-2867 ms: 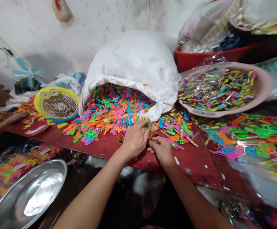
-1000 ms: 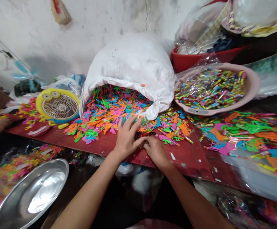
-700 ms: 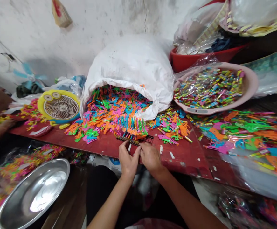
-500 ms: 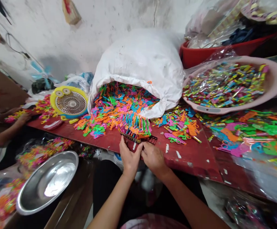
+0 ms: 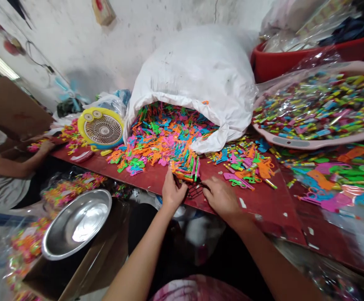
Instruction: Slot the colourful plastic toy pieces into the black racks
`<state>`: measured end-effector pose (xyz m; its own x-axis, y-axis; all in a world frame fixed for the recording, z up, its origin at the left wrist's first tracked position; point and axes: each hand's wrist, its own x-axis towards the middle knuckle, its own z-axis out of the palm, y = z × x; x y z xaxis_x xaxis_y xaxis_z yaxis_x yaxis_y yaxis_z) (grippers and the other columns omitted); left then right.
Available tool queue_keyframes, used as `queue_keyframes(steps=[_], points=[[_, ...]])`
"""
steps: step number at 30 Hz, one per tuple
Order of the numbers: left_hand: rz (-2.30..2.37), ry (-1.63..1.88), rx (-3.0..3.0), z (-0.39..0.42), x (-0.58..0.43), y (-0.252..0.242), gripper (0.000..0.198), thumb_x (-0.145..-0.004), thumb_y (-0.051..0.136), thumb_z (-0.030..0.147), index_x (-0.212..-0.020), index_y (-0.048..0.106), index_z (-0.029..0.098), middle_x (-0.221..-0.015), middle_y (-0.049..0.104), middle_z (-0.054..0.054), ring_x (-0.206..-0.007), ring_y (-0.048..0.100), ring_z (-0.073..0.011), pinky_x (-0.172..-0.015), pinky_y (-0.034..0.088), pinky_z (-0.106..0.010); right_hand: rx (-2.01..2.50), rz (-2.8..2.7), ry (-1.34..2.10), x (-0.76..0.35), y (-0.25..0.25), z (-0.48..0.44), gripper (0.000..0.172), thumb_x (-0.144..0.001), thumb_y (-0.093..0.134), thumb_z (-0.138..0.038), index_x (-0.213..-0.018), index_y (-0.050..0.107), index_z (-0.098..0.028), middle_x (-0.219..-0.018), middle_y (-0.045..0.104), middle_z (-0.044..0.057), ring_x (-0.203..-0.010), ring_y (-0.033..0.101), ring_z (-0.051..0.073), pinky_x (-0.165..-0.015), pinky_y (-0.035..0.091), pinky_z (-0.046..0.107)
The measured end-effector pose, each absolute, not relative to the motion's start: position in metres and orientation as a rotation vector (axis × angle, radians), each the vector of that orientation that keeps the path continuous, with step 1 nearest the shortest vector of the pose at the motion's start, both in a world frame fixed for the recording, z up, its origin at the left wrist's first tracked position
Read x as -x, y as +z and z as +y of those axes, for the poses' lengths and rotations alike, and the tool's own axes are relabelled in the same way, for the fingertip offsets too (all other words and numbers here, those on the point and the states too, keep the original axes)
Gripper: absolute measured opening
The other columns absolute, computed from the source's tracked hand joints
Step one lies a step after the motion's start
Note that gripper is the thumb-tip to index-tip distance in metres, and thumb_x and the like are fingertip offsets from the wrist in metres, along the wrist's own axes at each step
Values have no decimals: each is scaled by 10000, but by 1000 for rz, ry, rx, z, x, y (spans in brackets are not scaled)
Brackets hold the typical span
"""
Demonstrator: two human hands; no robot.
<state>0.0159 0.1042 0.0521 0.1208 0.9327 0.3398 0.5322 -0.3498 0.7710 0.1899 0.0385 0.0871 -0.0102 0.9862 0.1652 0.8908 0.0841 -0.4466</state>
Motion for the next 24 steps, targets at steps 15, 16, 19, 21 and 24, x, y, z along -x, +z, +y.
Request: queue_keyframes(steps=[15,16,19,21,24], points=[[996,827,-1851,148,32,62,488,-774,704,477,-1112,683,126,-1088,732,-87,-1110,631,-287,-1032,481,-430,1367,-1632,558,-167,79,60,200,-847,587,-257,-998,702,-194,-880,687,45,-796,629,180,-729,471,293],[977,846,-1854,145,31,61,530,-767,714,472,-1159,659,119,-1135,719,-99,-1133,623,-289,-1047,471,-433,1356,-1631,548,-163,79,61,183,-851,594,-273,-979,699,-194,-876,684,46,-792,626,179,-725,469,291],[940,908,-1866,136,32,59,686,-718,771,427,-1291,565,111,-1290,649,-129,-1216,585,-290,-1094,436,-434,1398,-1604,472,-151,78,63,166,-873,594,-315,-924,682,-184,-858,678,53,-777,623,182,-717,462,293],[937,935,-1878,132,34,57,737,-693,799,398,-1323,534,123,-1333,623,-128,-1240,576,-279,-1104,432,-421,1433,-1617,402,-147,77,64,173,-892,576,-329,-907,668,-183,-856,671,58,-779,622,183,-722,456,294],[981,956,-1896,134,36,50,656,-710,796,390,-1276,573,145,-1264,671,-101,-1168,628,-257,-1041,491,-399,1414,-1671,357,-147,76,66,161,-899,563,-328,-899,646,-190,-868,660,61,-791,618,181,-730,453,291]])
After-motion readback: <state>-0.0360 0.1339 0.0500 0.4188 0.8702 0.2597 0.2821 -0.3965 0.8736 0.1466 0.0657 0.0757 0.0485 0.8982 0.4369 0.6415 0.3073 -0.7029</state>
